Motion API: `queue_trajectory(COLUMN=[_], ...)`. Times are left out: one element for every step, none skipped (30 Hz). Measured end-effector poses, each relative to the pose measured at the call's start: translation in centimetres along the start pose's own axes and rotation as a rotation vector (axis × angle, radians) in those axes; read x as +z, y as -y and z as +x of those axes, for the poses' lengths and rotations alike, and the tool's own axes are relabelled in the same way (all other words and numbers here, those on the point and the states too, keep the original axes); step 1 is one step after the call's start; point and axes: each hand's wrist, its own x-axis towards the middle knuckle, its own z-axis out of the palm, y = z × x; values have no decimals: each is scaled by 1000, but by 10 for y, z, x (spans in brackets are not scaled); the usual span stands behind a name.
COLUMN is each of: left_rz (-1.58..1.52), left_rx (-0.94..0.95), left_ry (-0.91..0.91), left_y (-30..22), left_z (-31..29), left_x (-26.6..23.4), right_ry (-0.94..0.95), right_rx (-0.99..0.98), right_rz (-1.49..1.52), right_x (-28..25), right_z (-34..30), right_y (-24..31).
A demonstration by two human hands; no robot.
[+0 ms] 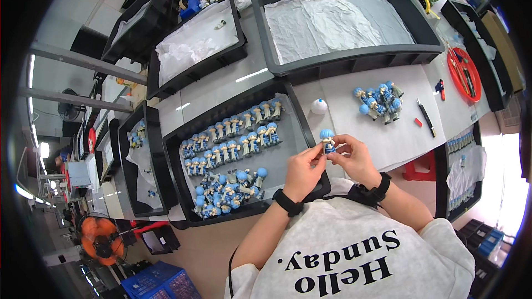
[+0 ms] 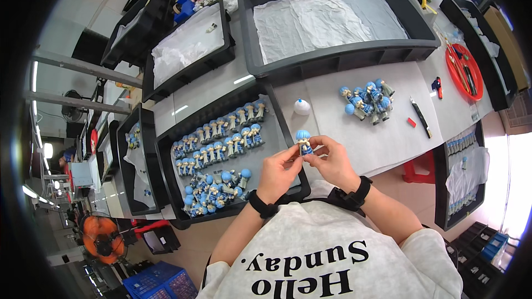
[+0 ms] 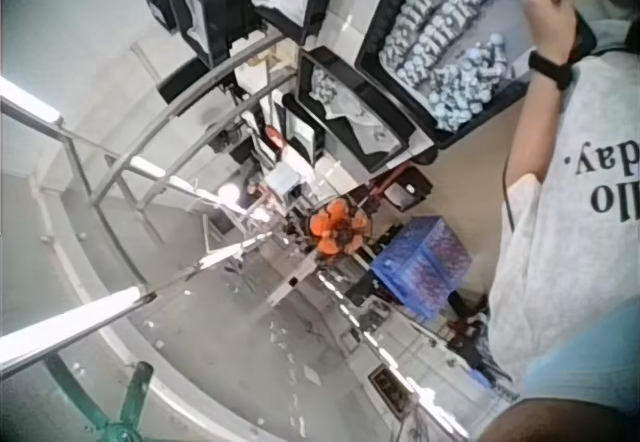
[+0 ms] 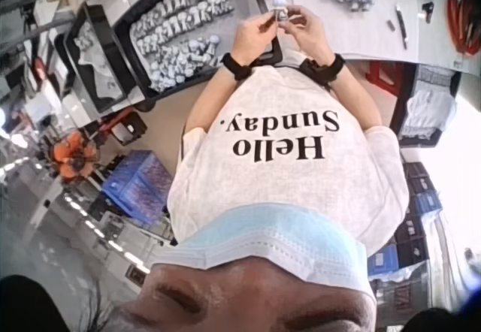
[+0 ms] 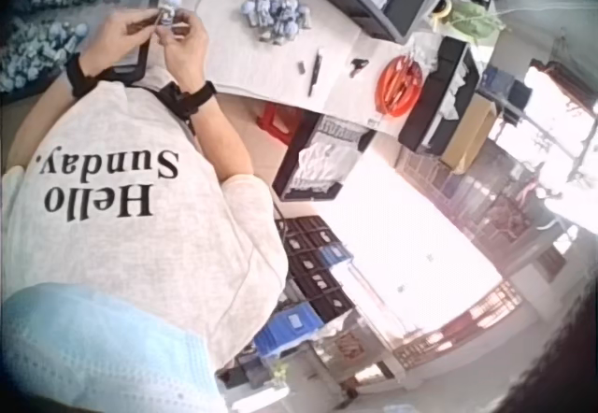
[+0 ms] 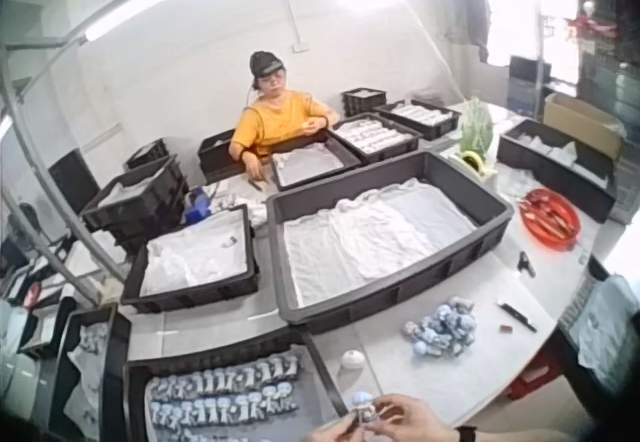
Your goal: The person assembles small blue and white figurines at a workstation. They pick up individual figures, apply a substance from a small white bottle to the head, and attach a separate blue hairpiece. The person handles the figures one at a time, placing the completed units into a black tray.
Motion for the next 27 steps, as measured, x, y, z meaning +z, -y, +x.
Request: queue_trajectory(left_rz=[73, 133, 169, 214, 243, 273, 246, 244, 260, 271, 322, 372, 419, 425, 472, 593, 630, 664, 734, 807, 847, 888, 928, 934, 939, 944, 1004], left_rx=[-9, 61, 121, 169, 191, 210, 227, 195, 203, 216, 180, 144, 103, 31, -4, 49, -51, -152, -202, -254, -328, -396, -463, -480, -497, -514, -447], left_ry=[44, 16, 20, 13, 1, -8, -36, -63, -125, -178, -220, -258, -293, -366, -467, -575, -589, -599, -572, -542, -522, -500, -478, -469, -455, -443, -454], left_y=[0, 1, 1, 1, -3, -7, -5, -8, -4, 2, 4, 4, 4, 11, 18, 32, 40, 47, 55, 61, 66, 69, 71, 74, 77, 80, 88], left_z=[-1, -6, -8, -12, -15, -18, -22, -28, -35, -40, -45, -53, -61, -68, -76, -83, -91, -98, -104, -105, -104, -100, -96, -93, -89, -87, -90], left_x=[-3, -4, -3, -5, -8, -12, -17, -24, -32, -39, -50, -67, -83, -100, -119, -141, -162, -180, -198, -208, -209, -210, -211, -212, -213, -214, -215], right_ry=[-44, -65, -82, -134, -173, -216, -276, -312, -340, -335, -328, -324, -325, -335, -350, -358, -369, -381, -367, -389, -412, -440, -459, -478, -498, -516, -533], right_rx=[2, 1, -1, -108, -128, -143, -135, -128, -118, -86, -120, -154, -154, -152, -153, -159, -164, -168, -153, -196, -239, -283, -334, -385, -432, -419, -407], right_rz=[-16, -32, -49, -91, -176, -267, -321, -426, -526, -576, -615, -652, -668, -687, -707, -739, -771, -804, -839, -865, -891, -916, -893, -870, -850, -792, -734], right_x=[-2, -7, -13, -22, -38, -53, -64, -80, -96, -103, -111, -115, -112, -111, -110, -107, -103, -102, -108, -107, -104, -101, -100, -99, -98, -96, -93], right_z=[2, 6, 9, 14, 22, 28, 33, 40, 48, 50, 52, 54, 54, 52, 52, 51, 50, 48, 49, 47, 44, 42, 40, 39, 36, 33, 31], right_y=[-4, -10, -16, -25, -37, -47, -53, -66, -80, -80, -82, -86, -84, -81, -78, -74, -70, -68, -73, -71, -68, -65, -62, -59, -55, -50, -44])
